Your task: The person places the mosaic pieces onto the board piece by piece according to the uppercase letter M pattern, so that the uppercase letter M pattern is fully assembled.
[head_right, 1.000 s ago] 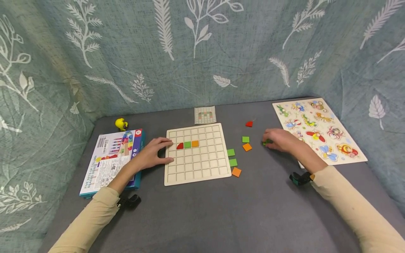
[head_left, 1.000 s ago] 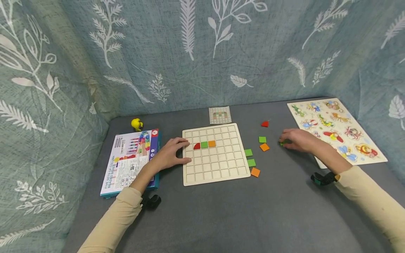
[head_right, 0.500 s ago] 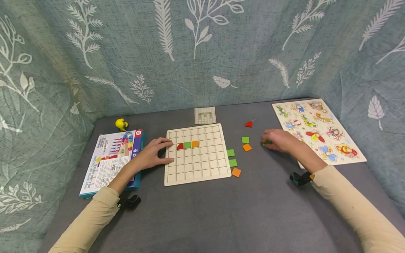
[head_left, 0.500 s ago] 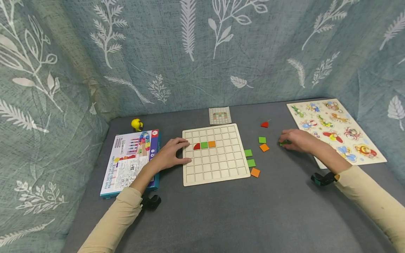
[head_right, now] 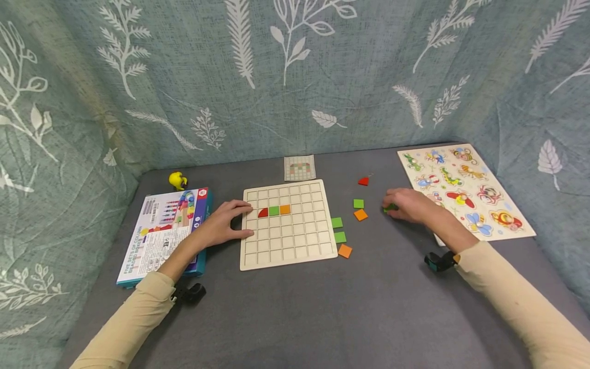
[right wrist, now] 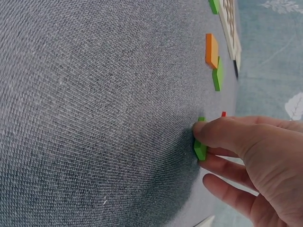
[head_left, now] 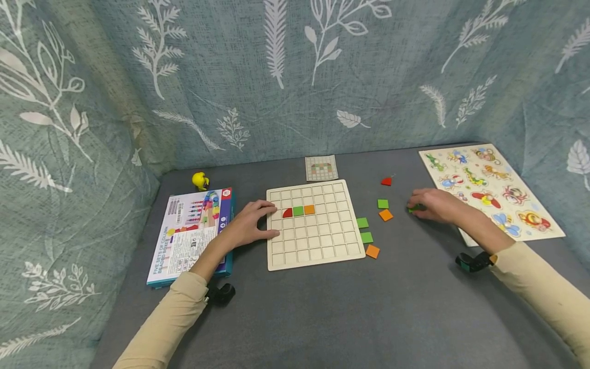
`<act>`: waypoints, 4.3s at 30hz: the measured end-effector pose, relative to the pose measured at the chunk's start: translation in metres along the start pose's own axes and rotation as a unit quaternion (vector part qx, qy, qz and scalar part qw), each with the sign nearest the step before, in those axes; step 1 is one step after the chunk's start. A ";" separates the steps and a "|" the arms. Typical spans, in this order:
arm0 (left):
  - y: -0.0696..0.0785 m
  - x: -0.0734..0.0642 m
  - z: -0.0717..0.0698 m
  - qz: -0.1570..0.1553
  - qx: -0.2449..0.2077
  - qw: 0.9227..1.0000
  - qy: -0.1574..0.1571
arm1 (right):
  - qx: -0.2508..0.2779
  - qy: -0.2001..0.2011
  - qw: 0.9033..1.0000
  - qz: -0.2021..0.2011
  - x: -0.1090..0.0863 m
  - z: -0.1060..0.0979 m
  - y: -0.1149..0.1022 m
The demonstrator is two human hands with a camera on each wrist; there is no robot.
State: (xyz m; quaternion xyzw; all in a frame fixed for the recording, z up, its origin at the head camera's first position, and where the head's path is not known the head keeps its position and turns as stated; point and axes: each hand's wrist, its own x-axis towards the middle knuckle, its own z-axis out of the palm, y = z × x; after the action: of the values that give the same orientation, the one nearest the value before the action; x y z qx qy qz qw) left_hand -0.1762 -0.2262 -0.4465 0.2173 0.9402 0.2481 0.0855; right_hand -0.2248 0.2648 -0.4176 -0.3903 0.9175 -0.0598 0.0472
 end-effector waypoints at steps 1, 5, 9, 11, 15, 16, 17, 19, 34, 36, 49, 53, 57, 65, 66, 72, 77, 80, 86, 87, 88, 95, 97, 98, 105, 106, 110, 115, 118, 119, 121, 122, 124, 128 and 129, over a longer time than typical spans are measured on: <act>0.000 0.000 0.000 0.000 0.001 1.000 0.000 | 0.000 0.002 1.000 -0.001 0.000 0.000 0.000; 0.000 0.000 0.000 -0.001 -0.001 1.000 0.000 | 0.000 0.008 1.000 -0.005 -0.001 0.001 0.001; 0.000 0.000 0.001 0.001 -0.001 1.000 0.000 | 0.003 0.011 1.000 -0.004 -0.001 0.002 0.001; 0.000 -0.001 0.001 0.001 -0.001 1.000 0.000 | 0.005 0.011 1.000 -0.003 -0.002 0.002 0.001; -0.001 0.000 0.002 -0.001 -0.004 1.000 -0.001 | 0.006 0.011 1.000 -0.002 -0.001 0.002 0.001; -0.001 0.000 0.002 -0.002 -0.005 1.000 -0.001 | 0.006 0.013 1.000 -0.002 -0.001 0.002 0.001; -0.002 0.000 0.002 -0.002 -0.005 1.000 0.000 | 0.007 0.016 1.000 -0.004 -0.001 0.002 0.001; -0.002 0.000 0.002 -0.002 -0.004 1.000 0.000 | 0.011 0.028 1.000 -0.011 -0.002 0.004 0.003; -0.003 0.000 0.003 0.001 0.001 1.000 0.002 | 0.000 0.149 0.983 -0.107 -0.001 0.023 0.017; -0.002 0.000 0.003 0.000 0.000 1.000 0.002 | -0.008 0.149 0.982 -0.114 0.001 0.024 0.017; -0.002 0.001 0.001 0.003 0.001 1.000 0.001 | -0.008 0.168 0.970 -0.175 0.009 0.022 0.018; -0.002 0.001 0.000 0.002 0.003 1.000 0.002 | 0.007 0.179 0.964 -0.194 0.013 0.021 0.013; -0.001 0.002 -0.002 0.000 0.000 1.000 0.005 | 0.020 0.187 0.962 -0.199 0.017 0.020 0.006; -0.002 0.001 -0.001 -0.001 0.002 1.000 -0.001 | 0.057 0.200 0.958 -0.195 0.026 0.021 -0.004; -0.002 0.001 -0.001 -0.001 0.003 1.000 -0.002 | 0.060 0.203 0.958 -0.196 0.027 0.021 -0.005; -0.003 0.002 0.000 -0.004 0.002 1.000 -0.003 | 0.071 0.219 0.953 -0.198 0.032 0.023 -0.009; -0.003 0.001 0.001 0.001 0.004 1.000 0.002 | 0.087 0.222 0.952 -0.190 0.037 0.026 -0.012; -0.002 0.001 0.001 0.001 0.004 1.000 0.002 | 0.096 0.224 0.951 -0.190 0.040 0.027 -0.014; -0.001 0.001 0.001 0.000 0.003 1.000 0.001 | 0.118 0.234 0.948 -0.183 0.044 0.028 -0.017; -0.002 0.001 0.001 0.000 0.003 1.000 0.002 | 0.123 0.235 0.948 -0.178 0.045 0.028 -0.018; -0.002 0.001 0.001 0.000 0.003 1.000 0.002 | 0.128 0.237 0.948 -0.173 0.045 0.028 -0.019; -0.003 0.001 0.001 0.000 0.008 1.000 -0.001 | 0.150 0.239 0.951 -0.124 0.047 0.029 -0.025; -0.003 0.001 0.001 -0.001 0.007 1.000 -0.002 | 0.160 0.230 0.955 -0.097 0.047 0.028 -0.027; -0.003 0.000 0.001 0.000 0.007 1.000 -0.001 | 0.166 0.224 0.957 -0.083 0.047 0.028 -0.028; -0.003 0.001 0.001 -0.002 0.005 1.000 -0.003 | 0.190 0.202 0.960 -0.045 0.050 0.026 -0.035; -0.003 0.001 0.001 -0.002 0.005 1.000 -0.003 | 0.192 0.204 0.959 -0.047 0.051 0.026 -0.035; -0.003 0.000 0.001 -0.003 0.004 1.000 -0.003 | 0.187 0.203 0.959 -0.062 0.055 0.027 -0.036; -0.003 0.000 0.001 -0.007 -0.001 1.000 -0.005 | 0.170 0.209 0.959 -0.091 0.060 0.031 -0.033; -0.003 0.001 0.000 -0.007 0.001 1.000 -0.005 | 0.163 0.221 0.955 -0.116 0.063 0.033 -0.031; -0.003 0.001 0.000 -0.007 0.002 1.000 -0.005 | 0.161 0.224 0.953 -0.125 0.063 0.033 -0.030; -0.003 0.001 0.000 -0.009 0.001 1.000 -0.006 | 0.158 0.229 0.951 -0.137 0.065 0.034 -0.030; -0.003 0.001 0.000 -0.011 0.001 1.000 -0.006 | 0.155 0.230 0.950 -0.142 0.065 0.034 -0.030; -0.003 0.001 0.000 -0.011 0.000 1.000 -0.006 | 0.149 0.229 0.951 -0.144 0.065 0.034 -0.030; -0.004 0.000 0.000 -0.005 0.002 1.000 -0.002 | 0.127 0.222 0.957 -0.135 0.066 0.034 -0.032; -0.004 0.000 0.000 -0.004 0.003 1.000 -0.002 | 0.122 0.219 0.959 -0.131 0.066 0.034 -0.033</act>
State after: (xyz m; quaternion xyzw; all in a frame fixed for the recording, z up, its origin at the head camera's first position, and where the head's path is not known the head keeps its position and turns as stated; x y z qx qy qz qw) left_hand -0.1776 -0.2288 -0.4488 0.2137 0.9417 0.2449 0.0875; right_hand -0.2427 0.1920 -0.4488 -0.4758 0.8320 -0.2610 -0.1157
